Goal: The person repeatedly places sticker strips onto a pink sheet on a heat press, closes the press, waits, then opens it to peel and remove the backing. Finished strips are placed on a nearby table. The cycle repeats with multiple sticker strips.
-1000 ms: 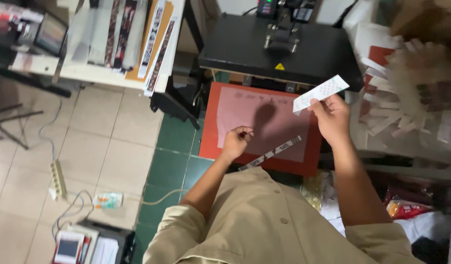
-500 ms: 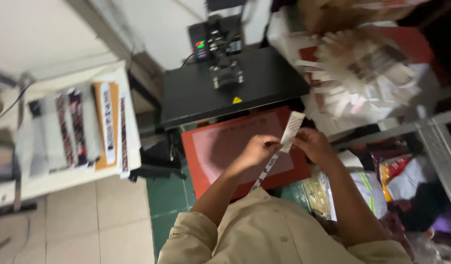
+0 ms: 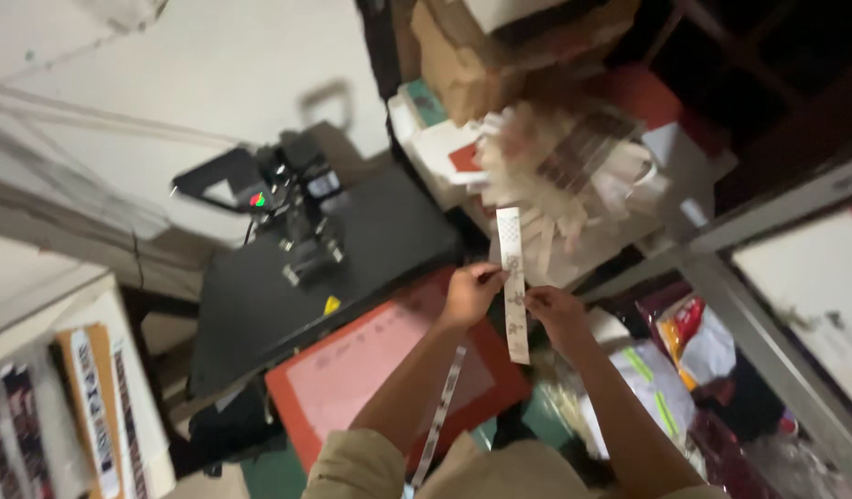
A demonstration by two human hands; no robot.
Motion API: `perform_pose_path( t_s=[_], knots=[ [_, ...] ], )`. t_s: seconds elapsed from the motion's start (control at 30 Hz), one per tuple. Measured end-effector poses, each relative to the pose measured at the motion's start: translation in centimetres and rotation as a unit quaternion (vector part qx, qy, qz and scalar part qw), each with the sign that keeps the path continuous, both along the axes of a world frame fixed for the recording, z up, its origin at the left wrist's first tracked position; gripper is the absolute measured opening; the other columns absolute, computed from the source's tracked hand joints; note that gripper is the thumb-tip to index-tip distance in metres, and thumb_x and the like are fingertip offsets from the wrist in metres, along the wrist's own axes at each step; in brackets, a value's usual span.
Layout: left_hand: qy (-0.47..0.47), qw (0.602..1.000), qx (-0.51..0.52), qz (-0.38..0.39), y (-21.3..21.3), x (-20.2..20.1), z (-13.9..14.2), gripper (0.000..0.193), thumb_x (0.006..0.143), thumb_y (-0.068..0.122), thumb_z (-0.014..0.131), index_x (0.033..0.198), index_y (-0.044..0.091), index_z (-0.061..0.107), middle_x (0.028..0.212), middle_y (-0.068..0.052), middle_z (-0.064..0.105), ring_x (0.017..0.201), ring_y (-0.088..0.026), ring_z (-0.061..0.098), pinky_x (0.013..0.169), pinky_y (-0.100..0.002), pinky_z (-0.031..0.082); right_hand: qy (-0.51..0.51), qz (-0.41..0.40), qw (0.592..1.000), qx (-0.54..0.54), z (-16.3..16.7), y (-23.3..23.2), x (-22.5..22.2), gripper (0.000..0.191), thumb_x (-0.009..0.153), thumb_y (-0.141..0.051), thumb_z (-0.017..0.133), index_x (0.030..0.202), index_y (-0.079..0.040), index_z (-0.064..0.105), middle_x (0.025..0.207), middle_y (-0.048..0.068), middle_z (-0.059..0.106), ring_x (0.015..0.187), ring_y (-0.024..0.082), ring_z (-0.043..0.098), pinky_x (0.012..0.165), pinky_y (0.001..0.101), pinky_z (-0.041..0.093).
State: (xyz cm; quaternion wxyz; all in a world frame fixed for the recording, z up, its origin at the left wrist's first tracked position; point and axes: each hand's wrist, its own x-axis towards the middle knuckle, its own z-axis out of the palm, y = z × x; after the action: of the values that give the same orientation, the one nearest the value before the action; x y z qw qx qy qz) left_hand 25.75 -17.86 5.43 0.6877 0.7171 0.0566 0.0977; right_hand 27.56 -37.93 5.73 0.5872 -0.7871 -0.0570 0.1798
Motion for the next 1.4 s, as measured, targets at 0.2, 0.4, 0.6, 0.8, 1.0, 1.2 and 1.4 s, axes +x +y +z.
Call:
perform_pose_path(
  t_s=[0.2, 0.4, 0.6, 0.8, 1.0, 1.2, 1.4],
  knots=[
    [0.064, 0.991, 0.085, 0.081, -3.2, 5.7, -1.9, 0.03, 0.093, 0.022, 0.072, 0.117, 0.005, 0.072, 0.096, -0.008, 0.076, 0.085, -0.012, 0.07, 0.078, -0.031, 0.056, 0.091, -0.1, 0.988, 0.071, 0.4, -2.4, 18.6, 0.017, 0.098, -0.021, 0.067, 0.105, -0.006, 0.071, 0.08, 0.0, 0.064, 0.068, 0.01, 0.057, 0.061, 0.0293, 0.047],
    [0.198, 0.968, 0.156, 0.017, -3.0, 0.9, -5.7, 0.034, 0.091, 0.029, 0.073, 0.117, 0.006, 0.075, 0.096, -0.013, 0.079, 0.085, -0.021, 0.074, 0.079, -0.035, 0.058, 0.126, -0.183, 0.959, 0.176, 1.3, -3.4, 32.3, 0.009, 0.095, -0.01, 0.069, 0.103, -0.007, 0.07, 0.081, 0.0, 0.064, 0.067, 0.012, 0.054, 0.056, 0.0296, 0.04],
    [0.261, 0.953, 0.12, 0.095, -1.9, -3.9, -8.9, 0.032, 0.091, 0.025, 0.071, 0.115, 0.004, 0.075, 0.095, -0.012, 0.08, 0.087, -0.018, 0.075, 0.079, -0.034, 0.059, 0.129, -0.257, 0.93, 0.228, -0.9, -2.3, 34.5, 0.01, 0.089, -0.004, 0.067, 0.099, -0.005, 0.065, 0.087, 0.005, 0.067, 0.075, 0.017, 0.063, 0.061, 0.0336, 0.049],
    [0.32, 0.92, 0.129, 0.184, -2.1, -10.3, -11.0, 0.028, 0.09, 0.026, 0.07, 0.109, 0.008, 0.078, 0.092, -0.012, 0.08, 0.077, -0.022, 0.075, 0.072, -0.036, 0.06, 0.036, -0.109, 0.99, -0.079, -6.4, 0.8, 25.4, 0.018, 0.094, -0.015, 0.067, 0.104, 0.0, 0.067, 0.095, 0.011, 0.07, 0.081, 0.022, 0.066, 0.073, 0.0379, 0.053],
    [0.413, 0.834, 0.154, 0.331, -2.6, -19.8, -12.4, 0.023, 0.088, 0.028, 0.069, 0.1, 0.013, 0.081, 0.091, -0.017, 0.078, 0.084, -0.034, 0.075, 0.079, -0.042, 0.059, -0.103, 0.249, 0.951, -0.151, -11.4, 3.9, 9.0, 0.026, 0.093, -0.025, 0.074, 0.109, -0.004, 0.071, 0.093, 0.01, 0.073, 0.088, 0.026, 0.071, 0.081, 0.0404, 0.056],
    [0.507, 0.735, 0.102, 0.438, -3.3, -26.7, -13.1, 0.023, 0.086, 0.026, 0.066, 0.099, 0.013, 0.08, 0.094, -0.017, 0.077, 0.09, -0.036, 0.074, 0.083, -0.046, 0.058, -0.06, 0.567, 0.802, -0.18, -12.8, 4.0, -1.7, 0.034, 0.091, -0.026, 0.071, 0.117, -0.005, 0.07, 0.11, 0.015, 0.072, 0.094, 0.029, 0.072, 0.083, 0.0392, 0.056],
    [0.564, 0.611, -0.021, 0.555, -3.6, -32.8, -15.4, 0.027, 0.088, 0.027, 0.063, 0.106, 0.017, 0.08, 0.103, -0.017, 0.076, 0.099, -0.038, 0.072, 0.088, -0.047, 0.056, -0.056, 0.645, 0.75, -0.139, -15.3, 6.7, -4.8, 0.036, 0.09, -0.026, 0.069, 0.119, -0.005, 0.068, 0.108, 0.014, 0.074, 0.092, 0.026, 0.073, 0.081, 0.0379, 0.058]
  ],
)
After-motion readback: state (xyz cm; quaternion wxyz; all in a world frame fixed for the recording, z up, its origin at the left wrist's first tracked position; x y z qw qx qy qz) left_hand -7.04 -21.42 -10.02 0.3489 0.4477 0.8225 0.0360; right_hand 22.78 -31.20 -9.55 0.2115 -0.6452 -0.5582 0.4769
